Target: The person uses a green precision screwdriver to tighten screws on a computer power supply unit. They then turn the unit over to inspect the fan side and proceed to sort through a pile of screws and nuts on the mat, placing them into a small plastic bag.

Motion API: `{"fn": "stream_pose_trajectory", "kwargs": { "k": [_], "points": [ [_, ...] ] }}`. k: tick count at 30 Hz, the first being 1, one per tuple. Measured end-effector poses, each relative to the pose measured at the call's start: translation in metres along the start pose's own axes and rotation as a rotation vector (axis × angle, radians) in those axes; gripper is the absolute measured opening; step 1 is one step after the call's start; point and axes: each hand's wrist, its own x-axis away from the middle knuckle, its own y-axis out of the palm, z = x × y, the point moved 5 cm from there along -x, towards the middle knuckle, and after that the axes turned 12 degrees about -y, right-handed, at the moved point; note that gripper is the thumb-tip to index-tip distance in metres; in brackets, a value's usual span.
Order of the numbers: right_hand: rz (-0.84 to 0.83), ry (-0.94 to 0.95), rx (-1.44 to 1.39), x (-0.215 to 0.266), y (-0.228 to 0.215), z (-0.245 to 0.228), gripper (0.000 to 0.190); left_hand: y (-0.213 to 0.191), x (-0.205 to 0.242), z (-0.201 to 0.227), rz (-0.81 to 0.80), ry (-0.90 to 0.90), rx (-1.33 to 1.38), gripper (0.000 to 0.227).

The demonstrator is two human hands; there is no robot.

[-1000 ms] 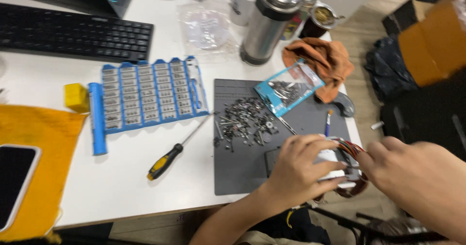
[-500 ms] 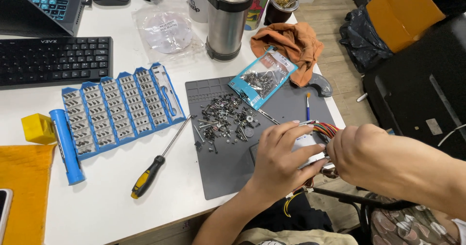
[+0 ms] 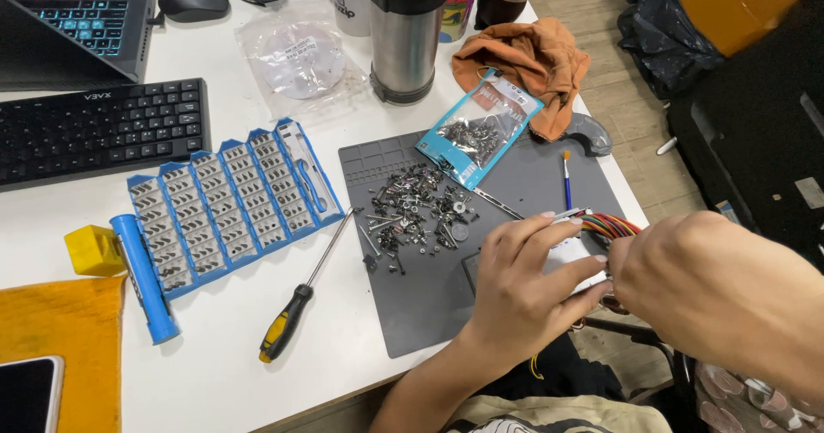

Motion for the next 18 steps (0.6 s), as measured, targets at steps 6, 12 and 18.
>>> {"fn": "stream_pose_trajectory", "kwargs": {
  "k": [6,12,18],
  "points": [
    [-0.053,0.237,-0.114,-0.006,0.01,0.009,0.015,-0.006,-0.001,0.004,-0.006,0.004,0.006,0.016],
    [-0.09,0.505,-0.151,-0.015,0.044,0.022,0.009,-0.002,0.002,0.002,0.009,0.0,0.005,0.017],
    [-0.276,0.631,-0.25,-0.021,0.059,0.038,0.031,0.003,0.011,-0.003,0.033,0.004,-0.035,0.02]
  ]
}}
